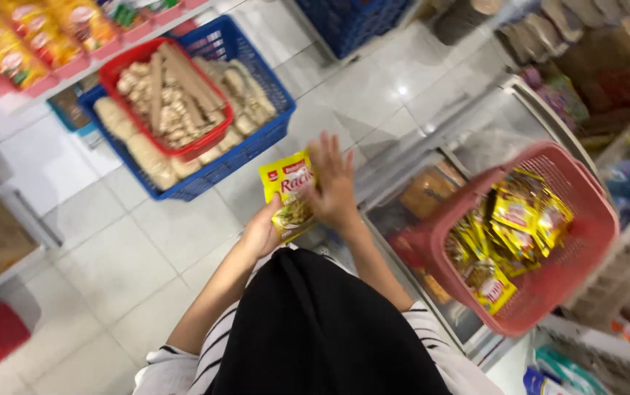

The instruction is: The person restocks shelves by taking seasoning packets from a basket and placing them into shelf bins by hand.

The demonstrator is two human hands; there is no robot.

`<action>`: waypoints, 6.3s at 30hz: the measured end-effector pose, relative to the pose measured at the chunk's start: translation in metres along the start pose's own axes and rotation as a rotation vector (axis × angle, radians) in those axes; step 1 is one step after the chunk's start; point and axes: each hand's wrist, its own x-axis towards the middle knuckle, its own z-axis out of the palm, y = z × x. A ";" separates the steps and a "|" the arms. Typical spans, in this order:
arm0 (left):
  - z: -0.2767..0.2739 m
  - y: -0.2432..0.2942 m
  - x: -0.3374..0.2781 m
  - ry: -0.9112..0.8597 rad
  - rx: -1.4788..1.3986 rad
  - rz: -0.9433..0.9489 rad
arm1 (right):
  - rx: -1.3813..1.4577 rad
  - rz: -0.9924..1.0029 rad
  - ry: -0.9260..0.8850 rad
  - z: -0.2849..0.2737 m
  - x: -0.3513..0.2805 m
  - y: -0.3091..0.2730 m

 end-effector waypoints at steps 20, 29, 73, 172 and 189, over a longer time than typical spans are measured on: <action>-0.084 0.123 -0.184 0.580 -0.093 1.058 | 0.977 0.160 -1.074 0.221 0.084 -0.106; -0.114 0.183 -0.239 0.931 0.201 1.149 | 1.121 0.105 -1.228 0.303 0.133 -0.174; -0.257 0.798 -0.157 0.593 1.425 0.816 | 0.186 0.075 -0.187 0.586 0.538 -0.273; 0.025 0.074 0.082 -1.275 1.638 -0.119 | -0.032 1.159 0.947 0.080 -0.102 -0.152; 0.150 -0.223 0.193 -1.543 1.626 0.421 | -0.355 1.011 0.804 -0.160 -0.264 0.055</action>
